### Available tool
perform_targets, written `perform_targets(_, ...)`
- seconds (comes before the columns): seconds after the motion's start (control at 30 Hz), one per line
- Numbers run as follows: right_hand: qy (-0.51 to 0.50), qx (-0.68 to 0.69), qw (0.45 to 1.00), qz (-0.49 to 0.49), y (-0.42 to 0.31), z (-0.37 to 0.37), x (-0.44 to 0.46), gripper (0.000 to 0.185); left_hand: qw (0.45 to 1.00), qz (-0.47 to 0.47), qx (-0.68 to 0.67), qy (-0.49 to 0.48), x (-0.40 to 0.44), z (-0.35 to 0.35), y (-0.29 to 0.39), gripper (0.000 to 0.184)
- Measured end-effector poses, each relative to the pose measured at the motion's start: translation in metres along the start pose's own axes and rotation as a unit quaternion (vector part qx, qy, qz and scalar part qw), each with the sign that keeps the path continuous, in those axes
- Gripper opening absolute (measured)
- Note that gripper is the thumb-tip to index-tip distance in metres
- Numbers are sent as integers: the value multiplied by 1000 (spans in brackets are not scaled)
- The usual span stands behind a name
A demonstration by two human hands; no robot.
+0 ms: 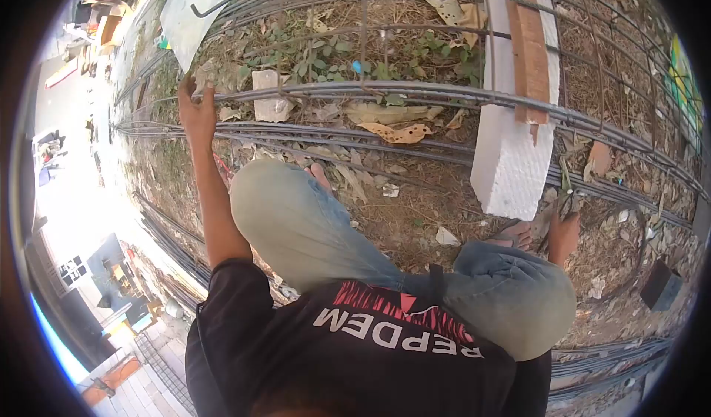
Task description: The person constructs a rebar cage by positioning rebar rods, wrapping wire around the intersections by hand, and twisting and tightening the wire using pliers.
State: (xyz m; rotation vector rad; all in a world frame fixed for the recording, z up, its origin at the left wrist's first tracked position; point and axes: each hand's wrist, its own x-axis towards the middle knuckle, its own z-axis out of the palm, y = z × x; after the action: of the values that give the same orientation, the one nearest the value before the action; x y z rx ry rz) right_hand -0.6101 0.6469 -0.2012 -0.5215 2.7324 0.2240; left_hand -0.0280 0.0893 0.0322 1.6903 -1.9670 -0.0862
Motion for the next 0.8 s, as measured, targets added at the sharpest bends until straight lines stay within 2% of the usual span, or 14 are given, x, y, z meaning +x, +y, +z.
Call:
perform_targets(0.1, 100, 9, 995, -25, -3, -4, -27, 65, 967, -124, -223, -10, 23, -18, -48, 41)
perform_targets(0.17, 66, -4, 997, 32, -46, -59, -65, 65, 923, -212, -319, -32, 43, -30, -62, 36)
perform_targets(0.2, 48, -18, 996, 70, -59, -87, -86, 64, 933, -207, -292, -18, 48, -37, -60, 31)
perform_targets(0.27, 108, -48, 991, 59, -58, -112, -112, 59, 981, -25, -193, 17, 55, -48, -43, 29)
perform_targets(0.33, 198, -86, 974, 71, -79, -146, -151, 56, 947, -4, -317, -56, 49, -45, -12, 28)
perform_targets(0.4, 156, -42, 986, 35, -123, -196, -188, 56, 916, 70, -349, -185, 31, -29, 14, 30)
perform_targets(0.43, 215, -36, 975, -49, -123, -201, -202, 55, 904, 131, -323, -246, 27, -19, 28, 34)
perform_targets(0.47, 206, -19, 973, -103, -141, -216, -218, 53, 887, 191, -291, -302, 20, -12, 40, 38)
perform_targets(0.53, 96, -10, 987, -130, -215, -258, -257, 47, 876, 250, -241, -336, 6, 4, 60, 54)
perform_targets(0.57, 116, -5, 971, -207, -233, -260, -267, 46, 868, 251, -202, -377, 5, 5, 70, 57)
perform_targets(0.63, -12, 17, 973, -229, -283, -277, -279, 43, 852, 248, -114, -446, 6, 3, 84, 65)
perform_targets(0.7, -128, -32, 951, -279, -324, -279, -278, 41, 871, 276, -123, -387, 2, 15, 86, 68)
perform_targets(0.73, -129, -62, 930, -339, -333, -266, -272, 42, 876, 277, -124, -375, 0, 19, 88, 67)
perform_targets(0.8, -193, -113, 903, -366, -362, -234, -262, 45, 878, 274, -134, -368, -6, 20, 87, 64)
